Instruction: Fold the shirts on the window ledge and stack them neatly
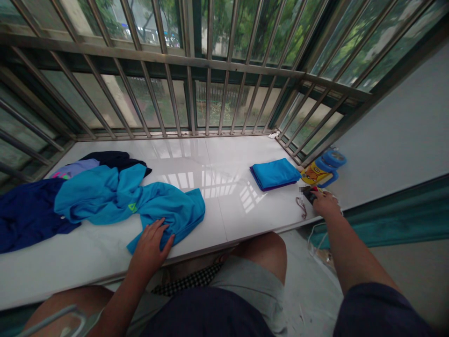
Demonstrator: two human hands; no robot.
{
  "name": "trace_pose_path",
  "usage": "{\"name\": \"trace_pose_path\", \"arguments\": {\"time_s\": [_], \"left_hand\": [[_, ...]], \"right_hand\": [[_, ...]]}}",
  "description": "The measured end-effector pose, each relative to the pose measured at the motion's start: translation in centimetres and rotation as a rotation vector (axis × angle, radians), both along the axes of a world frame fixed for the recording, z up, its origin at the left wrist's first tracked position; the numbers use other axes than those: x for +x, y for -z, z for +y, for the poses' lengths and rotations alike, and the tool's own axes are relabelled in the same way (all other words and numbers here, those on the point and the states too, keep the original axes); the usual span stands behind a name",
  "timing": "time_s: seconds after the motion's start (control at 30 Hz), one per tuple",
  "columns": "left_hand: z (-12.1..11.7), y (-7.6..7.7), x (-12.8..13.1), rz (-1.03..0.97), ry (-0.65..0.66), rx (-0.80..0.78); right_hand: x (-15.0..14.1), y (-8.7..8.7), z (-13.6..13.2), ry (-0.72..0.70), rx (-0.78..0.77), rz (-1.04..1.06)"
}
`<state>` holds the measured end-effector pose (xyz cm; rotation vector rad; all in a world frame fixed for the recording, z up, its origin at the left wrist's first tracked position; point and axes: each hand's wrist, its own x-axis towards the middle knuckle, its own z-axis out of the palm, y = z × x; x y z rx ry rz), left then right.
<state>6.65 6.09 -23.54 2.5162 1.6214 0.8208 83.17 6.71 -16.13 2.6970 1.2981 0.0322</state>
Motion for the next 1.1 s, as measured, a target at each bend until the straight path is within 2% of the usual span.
{"name": "trace_pose_path", "arguments": {"time_s": [0.1, 0.3, 0.67, 1.1], "left_hand": [[0.0, 0.0, 0.0, 0.010, 0.002, -0.001], [0.1, 0.3, -0.2, 0.018, 0.007, -0.004], [0.0, 0.1, -0.1, 0.005, 0.009, -0.008], [0.0, 0.2, -0.1, 0.018, 0.005, -0.011]], "right_hand": [[-0.1, -0.4, 0.4, 0.052, 0.021, 0.027], [0.0, -0.6, 1.0, 0.038, 0.053, 0.049], [0.2, 0.7, 0.0, 0.106, 0.094, 0.084], [0.4, 0.7, 0.0, 0.054, 0.118, 0.109]]}}
